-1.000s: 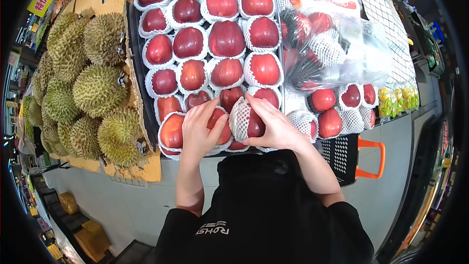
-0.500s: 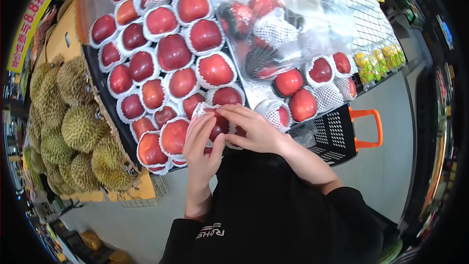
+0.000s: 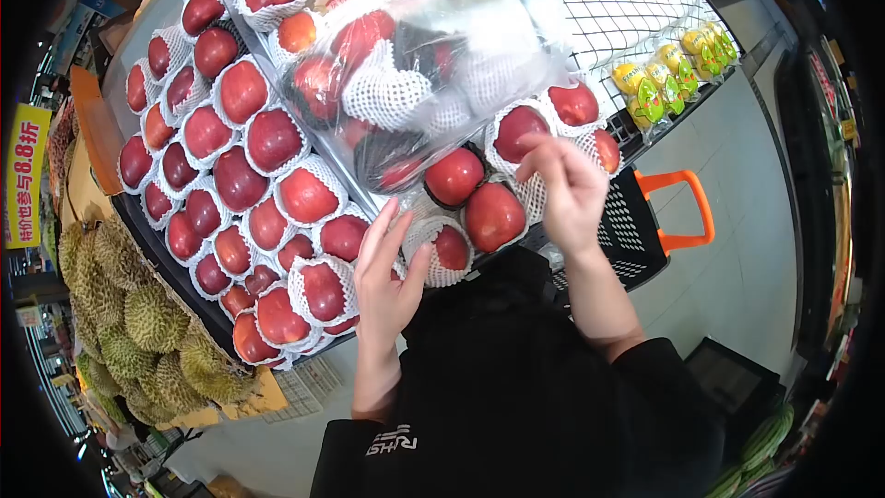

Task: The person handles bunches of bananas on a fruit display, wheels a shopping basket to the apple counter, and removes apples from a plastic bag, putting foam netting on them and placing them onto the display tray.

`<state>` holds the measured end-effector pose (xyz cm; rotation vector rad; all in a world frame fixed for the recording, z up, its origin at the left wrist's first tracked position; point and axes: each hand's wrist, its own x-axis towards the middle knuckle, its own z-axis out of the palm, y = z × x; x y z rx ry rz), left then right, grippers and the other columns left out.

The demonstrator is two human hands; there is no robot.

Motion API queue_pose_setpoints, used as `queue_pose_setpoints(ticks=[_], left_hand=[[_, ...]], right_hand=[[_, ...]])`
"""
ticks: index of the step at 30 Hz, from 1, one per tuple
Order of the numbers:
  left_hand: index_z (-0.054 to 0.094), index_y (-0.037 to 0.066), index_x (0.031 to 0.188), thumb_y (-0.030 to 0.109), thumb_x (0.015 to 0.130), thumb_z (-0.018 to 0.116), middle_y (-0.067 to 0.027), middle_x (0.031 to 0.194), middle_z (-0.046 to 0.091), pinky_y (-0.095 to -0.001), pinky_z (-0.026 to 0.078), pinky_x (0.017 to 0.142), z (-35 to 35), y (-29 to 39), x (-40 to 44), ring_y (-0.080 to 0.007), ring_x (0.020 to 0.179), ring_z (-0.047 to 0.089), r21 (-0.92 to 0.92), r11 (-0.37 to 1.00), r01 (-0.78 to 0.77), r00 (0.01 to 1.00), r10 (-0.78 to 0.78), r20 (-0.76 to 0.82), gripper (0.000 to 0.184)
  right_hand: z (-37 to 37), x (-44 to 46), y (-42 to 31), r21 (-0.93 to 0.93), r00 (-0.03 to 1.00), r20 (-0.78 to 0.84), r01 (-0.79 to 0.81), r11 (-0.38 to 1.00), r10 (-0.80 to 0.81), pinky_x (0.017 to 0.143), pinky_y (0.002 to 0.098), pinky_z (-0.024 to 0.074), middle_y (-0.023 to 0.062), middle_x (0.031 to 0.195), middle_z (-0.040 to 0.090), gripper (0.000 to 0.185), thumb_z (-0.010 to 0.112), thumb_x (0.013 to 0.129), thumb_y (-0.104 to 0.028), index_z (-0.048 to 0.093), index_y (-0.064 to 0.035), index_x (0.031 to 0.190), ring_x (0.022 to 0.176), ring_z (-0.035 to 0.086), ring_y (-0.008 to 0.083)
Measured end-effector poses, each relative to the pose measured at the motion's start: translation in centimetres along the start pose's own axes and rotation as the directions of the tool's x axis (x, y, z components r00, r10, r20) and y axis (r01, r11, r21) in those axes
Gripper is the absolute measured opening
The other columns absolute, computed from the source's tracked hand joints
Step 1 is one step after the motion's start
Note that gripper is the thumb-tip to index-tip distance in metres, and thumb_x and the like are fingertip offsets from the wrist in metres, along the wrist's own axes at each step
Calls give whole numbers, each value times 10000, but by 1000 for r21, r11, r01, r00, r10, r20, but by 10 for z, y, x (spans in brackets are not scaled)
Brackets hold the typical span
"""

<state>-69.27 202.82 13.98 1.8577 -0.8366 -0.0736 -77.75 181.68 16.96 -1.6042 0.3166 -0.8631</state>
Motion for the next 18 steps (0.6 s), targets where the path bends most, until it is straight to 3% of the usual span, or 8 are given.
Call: queue_pose_setpoints(ticks=[3, 5, 7, 11, 12, 14, 17, 18], left_hand=[[585, -25, 1250, 88, 823, 717, -236, 1403, 475, -414, 411, 1030, 23, 6, 25, -361, 1265, 508, 54, 998, -11, 999, 9, 39, 461], [556, -17, 1288, 99, 826, 717, -239, 1428, 443, -431, 380, 1060, 40, 12, 45, -380, 1290, 476, 107, 991, -84, 996, 80, 38, 503], [549, -5, 1310, 10, 805, 694, -224, 1455, 424, -409, 386, 1063, 56, 16, 66, -339, 1322, 459, 150, 983, -102, 994, 97, 39, 525], [525, 3, 1335, 112, 838, 700, -257, 1493, 344, -410, 327, 1105, 86, 5, 94, -381, 1386, 352, 232, 969, -91, 994, 74, 80, 538], [518, 3, 1341, 135, 840, 703, -263, 1497, 332, -412, 317, 1110, 92, 2, 96, -385, 1396, 331, 283, 955, -92, 992, 64, 108, 550], [507, 3, 1351, 170, 843, 707, -277, 1503, 306, -417, 301, 1117, 102, -4, 97, -400, 1408, 298, 322, 943, -79, 989, 34, 143, 570], [518, 11, 1345, 209, 857, 686, -297, 1492, 303, -483, 266, 1131, 105, -12, 96, -423, 1395, 302, 361, 930, -67, 989, 14, 148, 552], [513, -1, 1343, 210, 864, 676, -289, 1487, 321, -489, 248, 1138, 105, -12, 97, -417, 1393, 312, 354, 934, -54, 990, 3, 143, 549]], right_hand=[[-45, 58, 12, -19, 944, -322, 73, 997, -76, 758, 228, 491, 73, 879, 670, 217, 523, 991, -89, 626, 72, 1092, 827, 624, 95], [-60, 98, 23, -99, 925, -370, 57, 993, -90, 793, 242, 501, 85, 904, 682, 213, 545, 975, -83, 634, 68, 1096, 861, 641, 119], [-74, 133, 43, -233, 978, -190, 45, 971, -91, 801, 271, 519, 105, 938, 705, 212, 576, 932, -62, 651, 57, 1090, 893, 663, 146], [-63, 181, 81, -461, 965, 253, 55, 886, 72, 819, 350, 528, 202, 958, 697, 278, 642, 886, -222, 667, 29, 1005, 890, 689, 283], [-57, 189, 93, -457, 963, 262, 58, 888, 72, 819, 350, 528, 202, 958, 697, 278, 642, 886, -222, 667, 29, 1005, 890, 689, 283], [-47, 199, 112, -704, 778, 558, 257, 662, 291, 842, 385, 513, 188, 1005, 684, 539, 723, 816, -353, 603, 12, 1193, 943, 661, 304], [-41, 185, 105, -626, 732, 657, 398, 670, 179, 890, 437, 496, 237, 1115, 631, 712, 727, 776, -450, 516, -11, 1295, 1039, 616, 383], [-35, 180, 79, -703, 742, 619, 378, 602, 258, 936, 459, 471, 245, 1221, 582, 813, 730, 753, -463, 431, -21, 1366, 1135, 573, 384]])
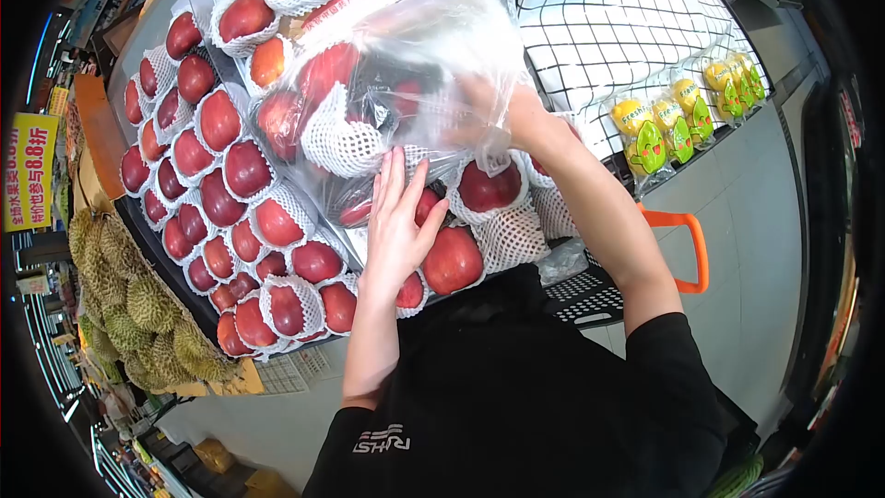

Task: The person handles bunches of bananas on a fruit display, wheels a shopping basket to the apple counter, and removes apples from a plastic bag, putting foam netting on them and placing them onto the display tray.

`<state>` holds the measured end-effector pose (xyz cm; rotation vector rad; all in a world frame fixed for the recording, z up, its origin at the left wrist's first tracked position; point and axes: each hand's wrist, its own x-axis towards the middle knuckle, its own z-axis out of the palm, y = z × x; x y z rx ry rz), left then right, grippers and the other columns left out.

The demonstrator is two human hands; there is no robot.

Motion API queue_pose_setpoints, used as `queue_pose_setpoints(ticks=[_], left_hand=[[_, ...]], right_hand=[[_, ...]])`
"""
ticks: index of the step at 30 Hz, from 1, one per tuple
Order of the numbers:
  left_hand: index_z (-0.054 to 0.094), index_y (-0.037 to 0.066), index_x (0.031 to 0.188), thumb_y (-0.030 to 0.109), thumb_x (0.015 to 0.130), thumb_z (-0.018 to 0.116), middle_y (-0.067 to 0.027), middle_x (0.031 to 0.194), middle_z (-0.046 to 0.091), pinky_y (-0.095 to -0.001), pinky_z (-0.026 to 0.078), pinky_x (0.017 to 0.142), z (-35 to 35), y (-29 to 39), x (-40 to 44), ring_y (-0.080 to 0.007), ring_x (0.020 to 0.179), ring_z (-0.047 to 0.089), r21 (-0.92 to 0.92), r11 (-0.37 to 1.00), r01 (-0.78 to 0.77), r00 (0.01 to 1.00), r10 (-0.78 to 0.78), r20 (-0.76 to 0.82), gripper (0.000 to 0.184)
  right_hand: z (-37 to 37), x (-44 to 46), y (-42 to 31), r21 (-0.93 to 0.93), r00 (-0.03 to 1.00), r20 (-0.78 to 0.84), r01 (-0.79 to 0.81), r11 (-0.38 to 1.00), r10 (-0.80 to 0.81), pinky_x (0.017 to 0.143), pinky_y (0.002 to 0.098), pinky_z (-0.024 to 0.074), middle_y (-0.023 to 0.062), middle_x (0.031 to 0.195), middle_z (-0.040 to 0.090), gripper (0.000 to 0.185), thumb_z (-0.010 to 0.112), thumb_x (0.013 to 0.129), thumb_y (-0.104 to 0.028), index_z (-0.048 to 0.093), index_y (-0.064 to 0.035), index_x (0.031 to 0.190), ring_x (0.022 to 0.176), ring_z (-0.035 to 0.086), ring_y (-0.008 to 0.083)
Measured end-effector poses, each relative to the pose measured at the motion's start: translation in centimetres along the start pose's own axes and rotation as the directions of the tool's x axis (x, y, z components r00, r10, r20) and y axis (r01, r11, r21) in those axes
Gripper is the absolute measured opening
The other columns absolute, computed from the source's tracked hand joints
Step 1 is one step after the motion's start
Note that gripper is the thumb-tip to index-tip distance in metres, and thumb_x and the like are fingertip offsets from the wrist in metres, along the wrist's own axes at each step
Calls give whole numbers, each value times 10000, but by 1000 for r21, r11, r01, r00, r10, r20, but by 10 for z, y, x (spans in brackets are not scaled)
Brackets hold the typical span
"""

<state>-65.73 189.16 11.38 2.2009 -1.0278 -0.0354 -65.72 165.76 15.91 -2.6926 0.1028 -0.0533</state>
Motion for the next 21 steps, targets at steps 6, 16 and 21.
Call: queue_pose_setpoints(ticks=[6, 16, 21], left_hand=[[506, -36, 1332, 170, 868, 669, -259, 1440, 421, -460, 278, 1132, 2, -8, 4, -392, 1362, 384, -235, 965, 119, 985, -144, -92, 534], [550, -12, 1297, 141, 857, 681, -224, 1440, 443, -440, 280, 1132, 0, -15, 3, -370, 1364, 391, -222, 969, 107, 990, -124, -68, 484], [547, -16, 1299, 107, 845, 687, -216, 1452, 434, -426, 266, 1140, -2, -14, 4, -351, 1385, 370, -205, 974, 95, 993, -106, -44, 490]], right_hand=[[28, 24, 4, -232, 967, -40, 237, 943, -253, 941, 475, 469, 248, 1178, 602, 729, 738, 729, -431, 517, -19, 1288, 1109, 577, 415], [12, 14, 8, -194, 993, -104, 38, 980, -59, 932, 487, 449, 221, 1162, 601, 694, 701, 740, -556, 593, -59, 1211, 1075, 583, 391], [25, 14, -14, -166, 993, -98, 42, 985, -59, 967, 495, 430, 220, 1194, 584, 713, 694, 745, -548, 569, -65, 1254, 1089, 573, 407]])
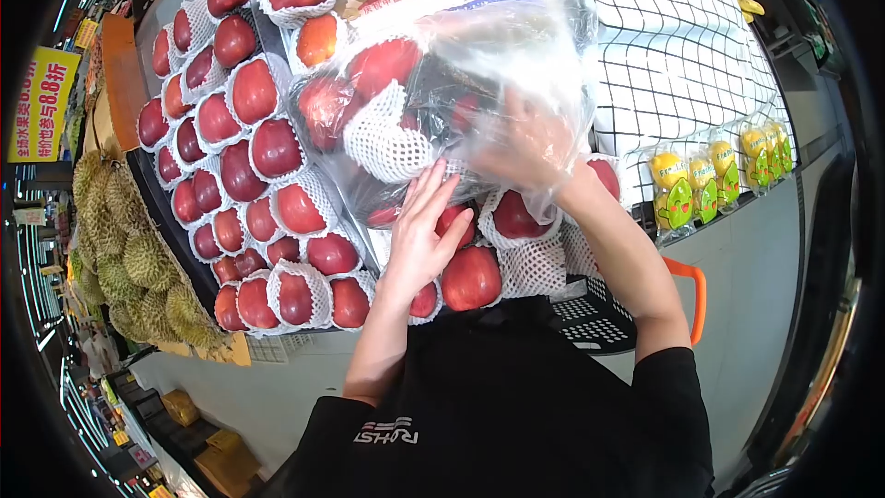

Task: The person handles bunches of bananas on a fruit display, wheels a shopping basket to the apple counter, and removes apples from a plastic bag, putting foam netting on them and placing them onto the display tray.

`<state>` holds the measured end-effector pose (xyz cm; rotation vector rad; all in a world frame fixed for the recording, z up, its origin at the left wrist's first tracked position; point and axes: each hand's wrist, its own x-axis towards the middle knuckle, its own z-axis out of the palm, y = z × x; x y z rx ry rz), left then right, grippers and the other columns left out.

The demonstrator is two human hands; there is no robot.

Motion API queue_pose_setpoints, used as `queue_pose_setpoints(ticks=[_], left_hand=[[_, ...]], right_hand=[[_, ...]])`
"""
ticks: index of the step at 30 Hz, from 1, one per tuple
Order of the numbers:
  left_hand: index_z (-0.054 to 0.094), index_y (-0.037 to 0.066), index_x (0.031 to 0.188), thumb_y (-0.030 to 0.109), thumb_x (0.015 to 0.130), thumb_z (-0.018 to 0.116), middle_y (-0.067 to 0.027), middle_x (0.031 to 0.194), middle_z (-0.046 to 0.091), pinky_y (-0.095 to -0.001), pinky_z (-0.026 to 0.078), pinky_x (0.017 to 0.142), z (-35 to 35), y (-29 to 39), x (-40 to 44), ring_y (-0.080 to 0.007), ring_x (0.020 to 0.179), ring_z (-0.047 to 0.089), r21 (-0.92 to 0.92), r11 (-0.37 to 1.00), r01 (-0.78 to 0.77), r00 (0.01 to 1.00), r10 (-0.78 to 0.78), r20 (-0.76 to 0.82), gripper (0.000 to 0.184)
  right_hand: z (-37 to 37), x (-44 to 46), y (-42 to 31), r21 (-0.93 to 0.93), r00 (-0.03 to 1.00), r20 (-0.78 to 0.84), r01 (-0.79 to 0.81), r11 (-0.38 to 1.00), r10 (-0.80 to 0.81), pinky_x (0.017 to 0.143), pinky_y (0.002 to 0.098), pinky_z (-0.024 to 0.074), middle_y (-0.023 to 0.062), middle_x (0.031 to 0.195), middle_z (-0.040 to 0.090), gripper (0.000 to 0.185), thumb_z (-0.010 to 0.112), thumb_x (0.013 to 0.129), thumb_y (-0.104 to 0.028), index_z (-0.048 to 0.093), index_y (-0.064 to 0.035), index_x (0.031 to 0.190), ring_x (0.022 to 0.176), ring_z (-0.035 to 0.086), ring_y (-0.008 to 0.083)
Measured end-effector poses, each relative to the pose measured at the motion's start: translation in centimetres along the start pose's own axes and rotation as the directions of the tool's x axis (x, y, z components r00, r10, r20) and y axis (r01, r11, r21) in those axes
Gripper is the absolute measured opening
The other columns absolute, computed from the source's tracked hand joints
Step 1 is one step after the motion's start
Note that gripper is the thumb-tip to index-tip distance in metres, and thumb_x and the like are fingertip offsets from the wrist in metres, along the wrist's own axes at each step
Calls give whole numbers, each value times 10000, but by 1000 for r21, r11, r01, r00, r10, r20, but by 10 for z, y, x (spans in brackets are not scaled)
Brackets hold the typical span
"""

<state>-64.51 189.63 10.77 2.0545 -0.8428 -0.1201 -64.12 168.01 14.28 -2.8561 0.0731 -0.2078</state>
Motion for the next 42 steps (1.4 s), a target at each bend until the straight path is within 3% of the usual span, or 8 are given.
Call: queue_pose_setpoints(ticks=[9, 12, 14, 18, 29, 31, 34, 42], left_hand=[[564, -32, 1267, 126, 849, 686, -237, 1424, 453, -457, 286, 1129, 0, -5, -1, -383, 1344, 414, -42, 998, -44, 999, 43, -28, 463], [560, -38, 1269, 119, 848, 687, -242, 1418, 457, -457, 284, 1130, 0, -6, -1, -382, 1344, 414, -60, 997, -52, 998, 50, -34, 466], [549, -45, 1275, 118, 851, 685, -249, 1411, 459, -449, 284, 1133, 0, -6, -1, -376, 1347, 411, -62, 996, -65, 998, 63, -32, 475], [536, -42, 1292, 121, 859, 680, -246, 1435, 434, -430, 280, 1137, 0, -6, -1, -368, 1358, 399, -76, 996, -46, 999, 44, -22, 485], [509, -31, 1336, 156, 832, 720, -210, 1426, 469, -392, 394, 1060, -25, 29, -18, -301, 1336, 448, -257, 964, -66, 993, 38, -112, 577], [354, -20, 1444, 338, 697, 845, -213, 1465, 412, -396, 382, 1063, -29, 31, -31, -320, 1333, 442, -687, 723, -75, 995, 97, -7, 964], [201, 0, 1512, 460, 573, 903, -209, 1510, 339, -397, 301, 1113, -36, 54, -46, -306, 1367, 389, -910, 388, 145, 980, 67, 185, 1259], [245, -16, 1489, 408, 582, 911, -185, 1443, 417, -385, 307, 1120, -42, 34, -83, -265, 1328, 428, -939, 235, 250, 968, -44, 247, 1202]], right_hand=[[24, -6, 46, 368, 978, -117, -121, 922, 175, 981, 441, 441, 292, 1242, 555, 957, 754, 703, -512, 391, 65, 1375, 1159, 559, 394], [15, -15, 56, 701, 949, -19, -213, 681, 316, 975, 388, 455, 250, 1257, 568, 885, 759, 761, -374, 346, 51, 1419, 1163, 575, 300], [-21, -25, 35, 980, 911, 26, -104, 168, 411, 959, 333, 464, 190, 1265, 572, 783, 715, 822, -223, 317, 46, 1441, 1148, 575, 207], [-41, -53, 27, 962, 824, -157, 253, -104, 544, 971, 329, 460, 173, 1316, 524, 788, 632, 848, -105, 190, 46, 1482, 1179, 549, 196], [-39, -143, -51, 748, 734, -633, 498, 439, 246, 1036, 457, 438, 284, 1493, 228, 1320, 843, 583, -227, -70, 2, 1509, 1322, 404, 372], [-34, -148, -62, 700, 777, -617, 466, 542, 129, 1055, 498, 406, 285, 1500, 229, 1381, 866, 591, -502, -54, -73, 1528, 1349, 366, 396], [-28, -147, -73, 629, 824, -561, 485, 607, -77, 1028, 502, 427, 297, 1520, 165, 1426, 918, 557, -398, -90, -148, 1534, 1360, 346, 415], [-15, -138, -110, 462, 806, -448, 579, 672, -386, 1057, 575, 343, 370, 1506, 118, 1459, 958, 520, -348, -62, -144, 1543, 1286, 421, 449]])
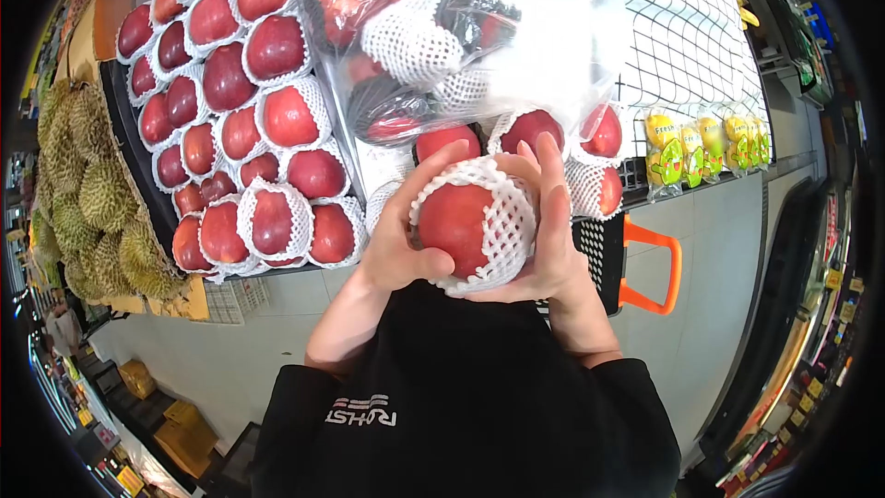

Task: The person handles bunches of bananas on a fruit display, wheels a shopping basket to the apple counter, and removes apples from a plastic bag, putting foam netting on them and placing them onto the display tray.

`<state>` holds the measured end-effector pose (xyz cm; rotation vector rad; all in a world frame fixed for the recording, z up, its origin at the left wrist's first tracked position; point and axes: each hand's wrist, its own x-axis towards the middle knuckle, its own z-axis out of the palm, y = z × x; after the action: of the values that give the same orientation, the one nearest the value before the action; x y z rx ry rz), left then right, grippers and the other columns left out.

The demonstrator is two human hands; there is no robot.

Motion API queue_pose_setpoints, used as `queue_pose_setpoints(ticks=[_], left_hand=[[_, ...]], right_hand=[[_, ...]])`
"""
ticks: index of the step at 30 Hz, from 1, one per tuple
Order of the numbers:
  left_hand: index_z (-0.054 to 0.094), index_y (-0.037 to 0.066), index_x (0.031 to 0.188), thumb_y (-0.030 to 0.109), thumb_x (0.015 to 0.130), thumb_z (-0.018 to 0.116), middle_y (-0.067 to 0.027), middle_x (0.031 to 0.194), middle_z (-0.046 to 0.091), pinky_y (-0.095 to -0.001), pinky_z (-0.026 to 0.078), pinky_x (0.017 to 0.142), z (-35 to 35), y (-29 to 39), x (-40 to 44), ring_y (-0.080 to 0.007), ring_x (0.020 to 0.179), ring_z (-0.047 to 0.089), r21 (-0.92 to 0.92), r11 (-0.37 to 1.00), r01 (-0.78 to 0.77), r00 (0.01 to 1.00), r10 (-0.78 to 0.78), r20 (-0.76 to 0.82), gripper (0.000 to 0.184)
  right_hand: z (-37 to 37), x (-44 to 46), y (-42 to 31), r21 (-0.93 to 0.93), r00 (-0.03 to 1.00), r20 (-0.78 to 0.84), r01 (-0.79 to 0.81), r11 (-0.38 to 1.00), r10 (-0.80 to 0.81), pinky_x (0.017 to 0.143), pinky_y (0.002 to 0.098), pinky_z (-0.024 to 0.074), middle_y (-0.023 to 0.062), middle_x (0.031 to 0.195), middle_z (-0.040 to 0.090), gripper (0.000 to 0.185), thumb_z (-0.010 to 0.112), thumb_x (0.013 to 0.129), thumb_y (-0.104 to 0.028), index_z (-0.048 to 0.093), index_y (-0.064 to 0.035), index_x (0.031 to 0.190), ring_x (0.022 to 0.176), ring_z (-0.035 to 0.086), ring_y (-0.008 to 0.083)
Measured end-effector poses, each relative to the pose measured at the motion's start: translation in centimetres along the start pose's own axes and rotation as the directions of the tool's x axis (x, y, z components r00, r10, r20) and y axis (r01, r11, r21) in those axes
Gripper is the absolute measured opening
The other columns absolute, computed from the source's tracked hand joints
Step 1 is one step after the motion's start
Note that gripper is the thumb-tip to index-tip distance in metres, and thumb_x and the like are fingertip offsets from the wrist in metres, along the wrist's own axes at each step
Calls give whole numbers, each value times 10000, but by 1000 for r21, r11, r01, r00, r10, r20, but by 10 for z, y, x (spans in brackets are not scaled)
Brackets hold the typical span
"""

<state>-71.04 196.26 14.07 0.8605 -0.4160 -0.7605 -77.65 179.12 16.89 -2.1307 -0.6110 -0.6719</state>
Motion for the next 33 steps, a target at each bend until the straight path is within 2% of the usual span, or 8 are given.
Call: queue_pose_setpoints(ticks=[4, 7, 11, 16, 22, 30, 31, 33], left_hand=[[247, -24, 1483, 304, 593, 914, -199, 1433, 414, -396, 341, 1101, -5, -4, -17, -274, 1323, 433, -84, 982, -171, 982, 163, -96, 1159], [243, -23, 1482, 185, 561, 916, -241, 1466, 351, -426, 330, 1104, -15, -4, -26, -322, 1328, 419, 161, 867, -471, 878, 478, -8, 1160], [313, 22, 1466, 206, 568, 915, -269, 1454, 358, -467, 339, 1082, -27, -1, -45, -379, 1327, 410, 480, 686, -547, 806, 587, 79, 1096], [411, 18, 1412, 255, 580, 915, -279, 1432, 385, -475, 329, 1080, -38, 18, -67, -399, 1321, 412, 607, 584, -539, 802, 575, 159, 1001], [507, -30, 1317, 365, 894, 636, -207, 1310, 497, -393, 368, 1033, -56, 43, -91, -311, 1213, 503, 522, 792, -317, 939, 338, 59, 593], [590, 20, 1014, 213, 1035, 457, 40, 858, 528, -193, 376, 695, -83, 42, -114, -28, 786, 453, 155, 988, 1, 969, 38, -243, 235], [569, 27, 982, 180, 1026, 480, 57, 811, 483, -188, 339, 631, -86, 41, -116, -15, 730, 401, 162, 986, 31, 962, 15, -273, 183], [571, 36, 987, 138, 1011, 502, 64, 788, 483, -185, 319, 600, -94, 38, -119, -5, 699, 391, 181, 983, 35, 955, 20, -294, 126]], right_hand=[[11, 0, -4, 38, 999, -23, -43, 998, 44, 1077, 554, 329, 327, 1423, 377, 1084, 896, 602, -286, 302, 18, 1457, 1297, 432, 470], [19, -2, -5, 34, 997, 30, -65, 997, 64, 1080, 539, 334, 323, 1407, 400, 990, 886, 608, -264, 373, 23, 1405, 1302, 423, 474], [38, -13, -8, -17, 994, 30, -101, 995, 102, 1082, 532, 338, 326, 1425, 372, 937, 859, 645, -209, 361, 7, 1409, 1312, 407, 475], [62, -15, -21, -77, 999, -7, -39, 996, 38, 1095, 525, 338, 328, 1460, 315, 942, 844, 668, -175, 320, 0, 1431, 1344, 369, 467], [94, -21, -46, 229, 973, 10, -226, 947, 230, 1107, 492, 335, 289, 1423, 410, 1039, 923, 565, -191, 355, 60, 1398, 1340, 404, 425], [124, -26, -69, 689, 854, 255, -490, 535, 453, 1101, 413, 356, 194, 1415, 448, 1171, 947, 468, -217, 325, 70, 1417, 1313, 455, 280], [128, -34, -71, 756, 687, 336, -604, 250, 644, 1101, 407, 356, 188, 1413, 451, 1184, 942, 461, -218, 314, 71, 1421, 1305, 463, 276], [137, -42, -71, 781, 628, 385, -613, 124, 676, 1085, 412, 379, 187, 1402, 458, 1187, 909, 485, -295, 291, 69, 1430, 1278, 487, 281]])
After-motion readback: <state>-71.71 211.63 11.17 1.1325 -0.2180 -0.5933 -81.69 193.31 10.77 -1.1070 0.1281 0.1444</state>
